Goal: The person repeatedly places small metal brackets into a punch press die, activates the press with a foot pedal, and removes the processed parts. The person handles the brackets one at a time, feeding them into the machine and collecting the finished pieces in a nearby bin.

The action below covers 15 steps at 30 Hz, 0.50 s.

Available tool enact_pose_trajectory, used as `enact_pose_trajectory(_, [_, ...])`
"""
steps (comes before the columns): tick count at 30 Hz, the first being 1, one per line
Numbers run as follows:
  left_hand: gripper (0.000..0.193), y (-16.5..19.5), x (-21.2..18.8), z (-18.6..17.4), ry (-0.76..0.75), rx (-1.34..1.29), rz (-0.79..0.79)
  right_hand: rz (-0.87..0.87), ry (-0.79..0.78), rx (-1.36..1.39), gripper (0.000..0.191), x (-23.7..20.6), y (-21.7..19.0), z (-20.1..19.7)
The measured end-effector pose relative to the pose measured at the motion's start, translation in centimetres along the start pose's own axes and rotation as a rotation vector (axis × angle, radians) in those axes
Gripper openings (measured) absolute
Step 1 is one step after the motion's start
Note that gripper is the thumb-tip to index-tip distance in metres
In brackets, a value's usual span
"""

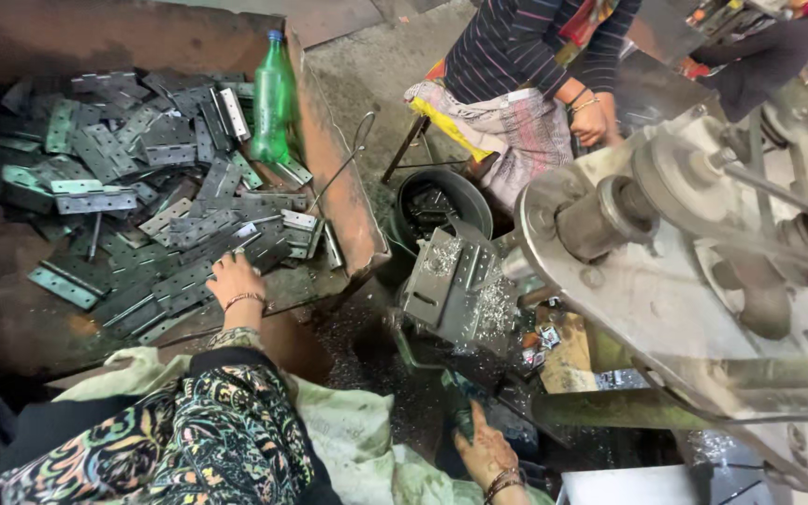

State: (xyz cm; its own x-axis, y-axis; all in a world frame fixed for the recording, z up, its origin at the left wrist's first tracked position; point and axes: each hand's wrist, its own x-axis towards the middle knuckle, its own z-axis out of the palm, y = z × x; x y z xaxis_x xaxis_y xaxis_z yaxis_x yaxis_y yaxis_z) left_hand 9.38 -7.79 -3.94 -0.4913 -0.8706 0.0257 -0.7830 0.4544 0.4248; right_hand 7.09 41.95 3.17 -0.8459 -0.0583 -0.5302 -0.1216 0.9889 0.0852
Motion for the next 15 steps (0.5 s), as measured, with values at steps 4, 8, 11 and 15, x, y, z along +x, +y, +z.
enact_pose_trajectory(4, [0.061, 0.6, 0.7, 3.5, -0.024, 0.126, 0.212, -0.065, 0.043, 0.024, 0.090, 0.6, 1.2, 0.9])
enact_pose_trajectory(8, [0.053, 1.1, 2.2, 5.2, -0.039, 0.212, 0.208, 0.017, 0.078, 0.020, 0.092, 2.4, 2.6, 2.5])
enact_pose_trajectory(11, [0.043, 0.7, 2.6, 5.6, 0.092, 0.202, 0.283, -0.020, 0.053, 0.089, 0.093, 4.0, 3.3, 3.8])
enact_pose_trajectory(15, [0.063, 0.7, 3.1, 5.4, -0.089, 0.064, 0.172, -0.112, 0.206, 0.188, 0.089, 5.6, 4.3, 4.9])
